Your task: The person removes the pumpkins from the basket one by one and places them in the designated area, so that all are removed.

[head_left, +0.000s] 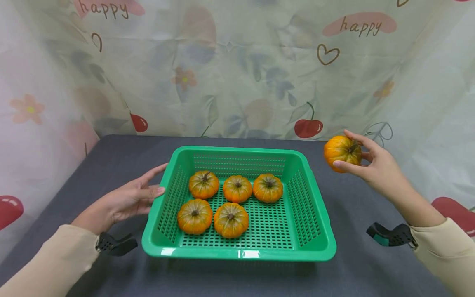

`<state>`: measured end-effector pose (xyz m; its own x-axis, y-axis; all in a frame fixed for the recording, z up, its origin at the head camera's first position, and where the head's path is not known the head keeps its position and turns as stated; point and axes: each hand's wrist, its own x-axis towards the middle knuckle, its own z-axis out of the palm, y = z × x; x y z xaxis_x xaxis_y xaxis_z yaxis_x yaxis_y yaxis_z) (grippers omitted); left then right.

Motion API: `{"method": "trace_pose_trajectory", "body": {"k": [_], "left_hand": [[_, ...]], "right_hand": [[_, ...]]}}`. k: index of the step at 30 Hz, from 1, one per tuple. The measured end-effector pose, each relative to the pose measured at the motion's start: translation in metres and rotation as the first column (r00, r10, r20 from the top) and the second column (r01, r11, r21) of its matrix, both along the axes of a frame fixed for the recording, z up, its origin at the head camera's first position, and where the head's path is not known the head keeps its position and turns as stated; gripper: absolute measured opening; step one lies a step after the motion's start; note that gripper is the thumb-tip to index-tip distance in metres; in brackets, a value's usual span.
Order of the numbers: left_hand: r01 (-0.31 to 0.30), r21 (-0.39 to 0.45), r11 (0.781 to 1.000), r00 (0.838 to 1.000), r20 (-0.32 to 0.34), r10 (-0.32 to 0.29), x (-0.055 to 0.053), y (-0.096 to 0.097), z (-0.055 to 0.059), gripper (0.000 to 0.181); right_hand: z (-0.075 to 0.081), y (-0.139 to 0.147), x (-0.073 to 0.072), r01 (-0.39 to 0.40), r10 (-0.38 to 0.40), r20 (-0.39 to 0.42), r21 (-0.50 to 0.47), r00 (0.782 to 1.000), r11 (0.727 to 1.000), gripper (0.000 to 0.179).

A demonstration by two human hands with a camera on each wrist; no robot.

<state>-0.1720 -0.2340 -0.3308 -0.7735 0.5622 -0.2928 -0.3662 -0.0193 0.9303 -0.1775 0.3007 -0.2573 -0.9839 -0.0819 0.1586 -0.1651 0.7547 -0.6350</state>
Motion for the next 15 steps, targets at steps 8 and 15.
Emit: {"method": "trace_pose_trajectory", "body": {"k": [8,15], "left_hand": [[0.004,-0.002,1.000,1.000,-0.003,-0.004,0.000,0.000,0.001,0.083],[-0.006,-0.010,1.000,1.000,-0.003,0.006,0.001,0.000,0.000,0.084]], "right_hand": [[-0.027,0.014,-0.011,0.059,-0.060,0.037,0.024,0.998,0.998,0.082],[-0.056,0.019,-0.016,0.047,-0.049,0.066,0.027,0.997,0.999,0.083]]}}
